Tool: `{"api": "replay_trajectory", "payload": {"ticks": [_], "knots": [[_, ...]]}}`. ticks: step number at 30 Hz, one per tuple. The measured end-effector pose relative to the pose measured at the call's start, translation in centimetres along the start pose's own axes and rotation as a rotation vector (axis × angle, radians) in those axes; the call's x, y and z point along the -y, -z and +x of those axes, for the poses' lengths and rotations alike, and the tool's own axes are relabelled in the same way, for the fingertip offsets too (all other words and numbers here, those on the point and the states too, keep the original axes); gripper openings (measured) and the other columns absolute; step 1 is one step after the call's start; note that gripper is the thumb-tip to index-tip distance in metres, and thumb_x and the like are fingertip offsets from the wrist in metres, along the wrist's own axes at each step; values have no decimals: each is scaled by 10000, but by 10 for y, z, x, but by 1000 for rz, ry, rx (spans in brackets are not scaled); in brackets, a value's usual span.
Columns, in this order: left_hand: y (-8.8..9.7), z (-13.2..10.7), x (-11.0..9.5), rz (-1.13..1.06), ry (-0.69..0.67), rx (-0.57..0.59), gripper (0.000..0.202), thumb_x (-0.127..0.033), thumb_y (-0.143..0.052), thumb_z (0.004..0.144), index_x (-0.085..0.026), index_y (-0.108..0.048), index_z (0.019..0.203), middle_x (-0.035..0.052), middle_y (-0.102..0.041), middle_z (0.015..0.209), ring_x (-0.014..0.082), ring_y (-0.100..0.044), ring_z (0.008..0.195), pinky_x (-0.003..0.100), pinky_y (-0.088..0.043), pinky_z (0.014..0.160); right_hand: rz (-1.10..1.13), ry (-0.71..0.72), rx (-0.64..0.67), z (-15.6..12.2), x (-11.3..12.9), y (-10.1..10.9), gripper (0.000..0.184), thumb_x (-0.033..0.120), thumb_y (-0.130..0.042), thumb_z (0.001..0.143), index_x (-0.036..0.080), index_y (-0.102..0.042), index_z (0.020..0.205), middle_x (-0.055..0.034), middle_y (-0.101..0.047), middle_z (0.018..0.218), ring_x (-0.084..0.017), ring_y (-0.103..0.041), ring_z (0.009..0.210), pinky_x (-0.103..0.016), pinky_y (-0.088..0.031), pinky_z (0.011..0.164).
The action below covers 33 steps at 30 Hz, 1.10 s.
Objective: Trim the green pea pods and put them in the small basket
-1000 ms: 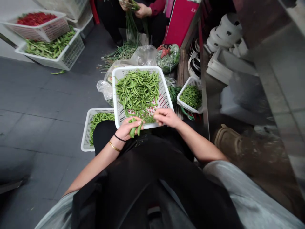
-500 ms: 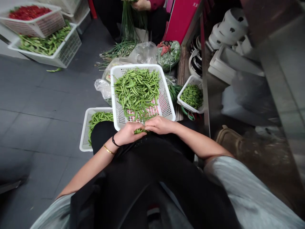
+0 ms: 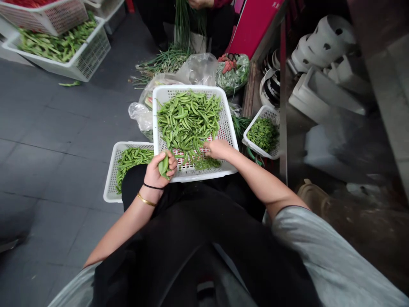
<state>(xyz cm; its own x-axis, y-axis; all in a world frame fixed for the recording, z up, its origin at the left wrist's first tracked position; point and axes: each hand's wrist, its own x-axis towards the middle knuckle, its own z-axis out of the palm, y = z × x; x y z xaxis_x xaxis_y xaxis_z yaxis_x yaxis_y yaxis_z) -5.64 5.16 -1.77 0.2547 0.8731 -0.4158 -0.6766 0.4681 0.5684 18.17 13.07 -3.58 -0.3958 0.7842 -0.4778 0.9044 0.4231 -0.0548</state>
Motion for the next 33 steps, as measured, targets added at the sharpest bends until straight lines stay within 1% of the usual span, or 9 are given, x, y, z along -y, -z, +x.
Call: {"api": "replay_trajectory", "payload": {"ticks": [5, 8, 14, 18, 23, 26, 29, 31, 33], "knots": [[0, -4, 13, 48, 89, 64, 305, -309, -764, 604, -152, -567, 776, -7, -518, 581, 61, -408, 437, 127, -226, 308, -115, 154, -86, 64, 45, -4, 388, 110, -368, 894, 137, -456, 1271, -168, -641, 1102, -236, -636, 932, -326, -457, 745], [2, -5, 13, 81, 109, 73, 294, -234, -778, 593, -157, -517, 705, -41, -451, 516, 59, -402, 414, 123, -230, 297, -135, 219, -106, 73, 47, -3, 361, 99, -323, 903, 125, -472, 1231, -177, -615, 1127, -248, -630, 938, -343, -458, 746], [-4, 2, 27, 257, 155, -74, 303, -237, -782, 596, -106, -605, 804, -11, -551, 532, 75, -474, 397, 148, -297, 295, 377, 56, -485, 20, 27, 3, 255, 266, -399, 917, 130, -489, 1114, -118, -651, 1014, -199, -637, 863, -308, -455, 771], [-19, 3, 46, 279, 17, -117, 399, -285, -796, 595, -96, -621, 900, 33, -655, 679, 66, -504, 402, 161, -326, 300, 930, 67, -491, -32, 44, -15, 242, 354, -379, 936, 152, -488, 1015, -30, -659, 763, -129, -635, 664, -240, -469, 660], [-26, -1, 49, 290, -95, -122, 379, -307, -820, 567, -118, -574, 783, 10, -631, 567, 82, -503, 371, 169, -327, 293, 701, 303, -583, -74, 58, -29, 277, 320, -386, 934, 161, -588, 832, -54, -653, 758, -143, -609, 745, -267, -453, 755], [-27, -4, 42, 369, -40, -48, 351, -299, -819, 575, -114, -575, 747, 10, -614, 525, 87, -500, 357, 169, -329, 290, 612, 500, -510, -85, 59, -21, 287, 293, -413, 917, 153, -605, 757, -60, -646, 776, -145, -596, 762, -264, -450, 751], [-26, -8, 35, 438, 51, 88, 331, -281, -813, 590, -111, -594, 769, 3, -607, 510, 86, -500, 345, 164, -333, 293, 848, 626, -283, -90, 61, -14, 267, 311, -470, 890, 151, -610, 729, -6, -616, 674, -93, -575, 589, -208, -457, 620], [-24, -12, 33, 445, 74, 155, 327, -280, -805, 602, -110, -599, 789, 6, -614, 520, 86, -496, 339, 161, -323, 286, 1095, 576, -174, -90, 56, -13, 255, 346, -516, 859, 145, -617, 739, 21, -598, 613, -67, -536, 470, -178, -430, 503], [-20, -16, 31, 436, 93, 180, 337, -284, -794, 612, -105, -602, 823, 31, -647, 562, 88, -498, 341, 159, -315, 280, 1314, 420, -240, -87, 41, -12, 271, 383, -543, 833, 142, -609, 727, 31, -583, 568, -60, -496, 402, -170, -394, 424]]}}
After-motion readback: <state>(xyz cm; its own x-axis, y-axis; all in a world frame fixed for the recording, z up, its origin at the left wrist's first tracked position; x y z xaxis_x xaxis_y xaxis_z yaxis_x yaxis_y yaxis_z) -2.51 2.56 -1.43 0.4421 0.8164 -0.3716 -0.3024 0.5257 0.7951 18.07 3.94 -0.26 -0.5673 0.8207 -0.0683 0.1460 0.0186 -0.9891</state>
